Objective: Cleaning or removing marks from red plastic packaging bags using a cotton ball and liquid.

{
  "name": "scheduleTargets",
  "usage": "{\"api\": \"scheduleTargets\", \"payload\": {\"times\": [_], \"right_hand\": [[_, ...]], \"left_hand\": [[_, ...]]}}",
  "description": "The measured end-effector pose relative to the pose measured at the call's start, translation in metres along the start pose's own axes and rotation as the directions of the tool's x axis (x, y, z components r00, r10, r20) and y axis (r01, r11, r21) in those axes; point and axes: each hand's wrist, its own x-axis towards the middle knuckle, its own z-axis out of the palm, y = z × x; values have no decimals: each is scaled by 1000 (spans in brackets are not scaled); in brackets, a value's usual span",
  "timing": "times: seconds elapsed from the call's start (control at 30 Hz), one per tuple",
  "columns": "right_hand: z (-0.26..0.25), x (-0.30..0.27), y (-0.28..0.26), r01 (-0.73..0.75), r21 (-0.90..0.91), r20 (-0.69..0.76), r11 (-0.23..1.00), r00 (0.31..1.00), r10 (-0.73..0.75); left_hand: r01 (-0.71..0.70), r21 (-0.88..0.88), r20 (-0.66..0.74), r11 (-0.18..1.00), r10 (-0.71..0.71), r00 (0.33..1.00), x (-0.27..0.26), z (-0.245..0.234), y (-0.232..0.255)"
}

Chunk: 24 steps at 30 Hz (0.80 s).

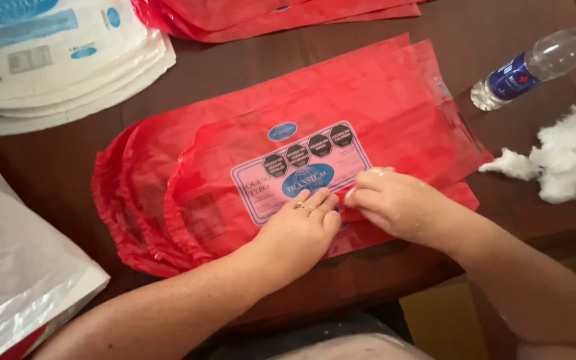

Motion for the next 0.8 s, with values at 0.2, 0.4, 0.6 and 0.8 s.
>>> {"api": "scheduleTargets", "payload": {"times": [0.2, 0.4, 0.6, 0.8], "right_hand": [[-1, -56, 49, -122, -604, 140, 787, 957, 255], [13, -11, -5, -188, -381, -216, 905, 970, 110], [33, -37, 26, -139, -579, -104, 804, 990, 96], [-52, -63, 27, -413, -597, -186, 687, 905, 382]], "left_hand": [[-20, 46, -21, 999, 21, 1000, 0, 2, 2], [-32, 61, 1, 998, 32, 999, 0, 2, 0], [-39, 41, 11, 998, 39, 999, -2, 3, -2], [-58, 30, 10, 998, 58, 998, -3, 2, -10]]}}
